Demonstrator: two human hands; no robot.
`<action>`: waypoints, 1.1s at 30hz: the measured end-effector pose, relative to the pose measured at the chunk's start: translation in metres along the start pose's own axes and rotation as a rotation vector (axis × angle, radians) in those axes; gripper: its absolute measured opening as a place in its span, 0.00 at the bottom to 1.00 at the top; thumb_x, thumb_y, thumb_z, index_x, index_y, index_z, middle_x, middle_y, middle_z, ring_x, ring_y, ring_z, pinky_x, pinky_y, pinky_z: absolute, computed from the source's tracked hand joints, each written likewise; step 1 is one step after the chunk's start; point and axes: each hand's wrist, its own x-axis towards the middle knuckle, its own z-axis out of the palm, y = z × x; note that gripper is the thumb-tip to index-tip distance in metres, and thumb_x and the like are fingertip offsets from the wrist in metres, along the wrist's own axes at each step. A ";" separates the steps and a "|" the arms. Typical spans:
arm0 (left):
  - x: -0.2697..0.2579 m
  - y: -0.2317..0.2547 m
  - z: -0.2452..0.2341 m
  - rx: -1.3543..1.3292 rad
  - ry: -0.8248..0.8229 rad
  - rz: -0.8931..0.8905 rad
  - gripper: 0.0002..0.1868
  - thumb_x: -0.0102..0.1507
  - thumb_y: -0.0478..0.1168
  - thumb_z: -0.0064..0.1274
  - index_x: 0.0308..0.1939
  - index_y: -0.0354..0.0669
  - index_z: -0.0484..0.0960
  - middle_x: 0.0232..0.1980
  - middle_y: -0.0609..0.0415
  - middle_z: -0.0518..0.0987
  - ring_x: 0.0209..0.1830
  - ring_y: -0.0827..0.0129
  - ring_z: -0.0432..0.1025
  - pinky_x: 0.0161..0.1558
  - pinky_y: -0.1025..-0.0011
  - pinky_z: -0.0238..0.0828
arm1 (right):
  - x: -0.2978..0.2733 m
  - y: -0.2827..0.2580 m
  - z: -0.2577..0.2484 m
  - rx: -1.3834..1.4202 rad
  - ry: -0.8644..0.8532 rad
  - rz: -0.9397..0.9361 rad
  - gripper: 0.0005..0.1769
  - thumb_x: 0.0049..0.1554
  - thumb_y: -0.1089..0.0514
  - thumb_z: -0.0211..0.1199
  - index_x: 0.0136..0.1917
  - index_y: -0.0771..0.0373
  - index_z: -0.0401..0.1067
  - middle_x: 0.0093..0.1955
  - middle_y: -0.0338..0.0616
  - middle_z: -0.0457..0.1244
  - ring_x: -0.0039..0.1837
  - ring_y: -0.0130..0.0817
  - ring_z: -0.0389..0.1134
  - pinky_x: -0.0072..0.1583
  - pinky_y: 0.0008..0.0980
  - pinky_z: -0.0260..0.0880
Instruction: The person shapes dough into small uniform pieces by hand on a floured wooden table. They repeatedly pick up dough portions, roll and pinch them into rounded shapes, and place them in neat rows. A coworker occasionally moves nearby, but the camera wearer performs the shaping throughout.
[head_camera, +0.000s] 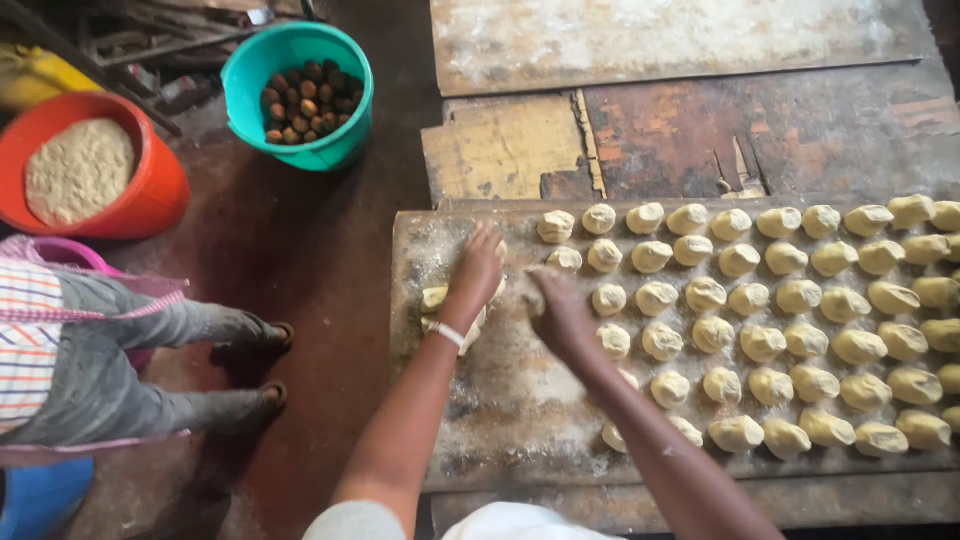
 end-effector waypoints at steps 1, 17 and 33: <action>-0.004 -0.004 0.001 -0.163 -0.026 -0.162 0.19 0.65 0.35 0.56 0.61 0.41 0.78 0.68 0.39 0.74 0.68 0.49 0.68 0.66 0.54 0.65 | 0.002 -0.004 0.012 0.042 0.028 -0.041 0.29 0.59 0.55 0.67 0.71 0.64 0.64 0.73 0.59 0.59 0.76 0.52 0.57 0.75 0.48 0.57; -0.057 0.052 -0.052 -1.367 0.013 -0.468 0.39 0.61 0.40 0.63 0.74 0.48 0.64 0.63 0.54 0.74 0.59 0.66 0.73 0.58 0.72 0.75 | -0.025 -0.002 -0.051 0.180 -0.070 0.291 0.29 0.54 0.57 0.69 0.66 0.62 0.64 0.60 0.56 0.66 0.59 0.46 0.71 0.57 0.43 0.76; -0.075 0.106 -0.005 -0.852 -0.032 -0.317 0.17 0.60 0.27 0.60 0.53 0.36 0.82 0.54 0.50 0.79 0.45 0.68 0.79 0.48 0.74 0.80 | -0.016 0.012 -0.053 -0.087 -0.209 0.103 0.23 0.56 0.76 0.53 0.61 0.61 0.73 0.61 0.55 0.65 0.59 0.46 0.69 0.63 0.40 0.74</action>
